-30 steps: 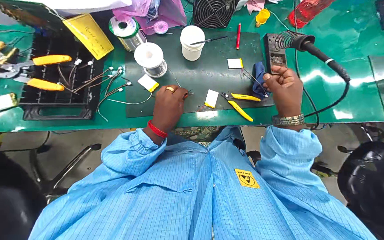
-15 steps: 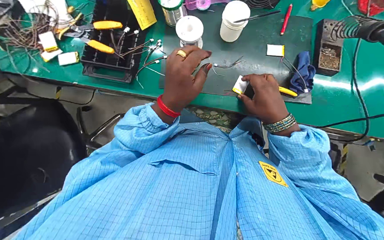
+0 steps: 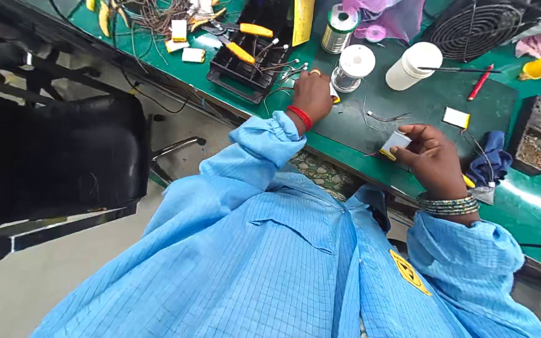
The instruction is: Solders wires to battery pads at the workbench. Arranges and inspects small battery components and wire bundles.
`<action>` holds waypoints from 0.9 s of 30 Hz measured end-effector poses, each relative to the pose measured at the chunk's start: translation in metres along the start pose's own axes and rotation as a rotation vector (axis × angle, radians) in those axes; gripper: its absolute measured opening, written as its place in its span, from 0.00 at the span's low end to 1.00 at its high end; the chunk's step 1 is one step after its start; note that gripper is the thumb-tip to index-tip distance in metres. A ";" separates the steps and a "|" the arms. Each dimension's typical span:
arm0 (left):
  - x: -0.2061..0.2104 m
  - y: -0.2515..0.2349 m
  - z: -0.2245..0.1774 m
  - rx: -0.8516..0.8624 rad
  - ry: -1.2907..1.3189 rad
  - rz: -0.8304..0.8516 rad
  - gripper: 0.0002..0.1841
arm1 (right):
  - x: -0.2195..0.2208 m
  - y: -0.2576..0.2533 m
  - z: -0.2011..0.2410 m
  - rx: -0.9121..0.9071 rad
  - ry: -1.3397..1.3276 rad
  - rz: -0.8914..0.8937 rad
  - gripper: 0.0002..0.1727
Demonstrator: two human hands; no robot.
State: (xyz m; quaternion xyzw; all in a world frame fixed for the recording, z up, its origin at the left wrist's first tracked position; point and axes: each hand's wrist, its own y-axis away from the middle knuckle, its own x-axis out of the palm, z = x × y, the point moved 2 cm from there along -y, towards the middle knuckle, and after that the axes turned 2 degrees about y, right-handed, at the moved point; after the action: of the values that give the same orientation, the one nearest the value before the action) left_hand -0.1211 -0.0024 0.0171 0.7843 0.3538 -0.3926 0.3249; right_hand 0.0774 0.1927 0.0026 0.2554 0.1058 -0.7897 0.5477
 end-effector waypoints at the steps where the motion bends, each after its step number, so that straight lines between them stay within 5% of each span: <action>1: 0.000 -0.003 -0.004 -0.032 -0.023 0.029 0.26 | 0.000 0.000 0.002 0.022 -0.111 -0.021 0.29; 7: -0.006 -0.012 0.001 -0.075 0.119 0.082 0.31 | 0.008 -0.015 0.018 0.163 -0.631 0.018 0.15; 11: -0.015 -0.008 0.012 -0.073 0.334 0.024 0.19 | 0.025 -0.036 0.052 0.139 -0.634 0.043 0.17; 14: -0.027 0.009 0.015 -0.033 0.291 -0.254 0.13 | 0.038 -0.052 0.078 -0.015 -0.467 0.028 0.19; 16: -0.027 0.020 0.020 0.133 0.273 -0.621 0.11 | 0.051 -0.060 0.096 -0.155 -0.396 0.024 0.18; 18: -0.030 0.033 0.027 0.269 0.423 -0.758 0.11 | 0.069 -0.066 0.116 -0.241 -0.413 0.050 0.17; 23: -0.029 0.060 0.049 0.117 1.187 -0.436 0.12 | 0.122 -0.080 0.147 -0.253 -0.378 0.165 0.12; 27: -0.029 0.072 0.069 0.008 1.378 -0.406 0.13 | 0.164 -0.086 0.158 -0.183 -0.318 0.271 0.17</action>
State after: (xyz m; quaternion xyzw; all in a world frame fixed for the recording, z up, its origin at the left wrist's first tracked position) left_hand -0.1020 -0.1044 0.0254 0.7737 0.6160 0.1376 -0.0545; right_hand -0.0912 0.0212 0.0419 0.0891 0.0540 -0.7262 0.6795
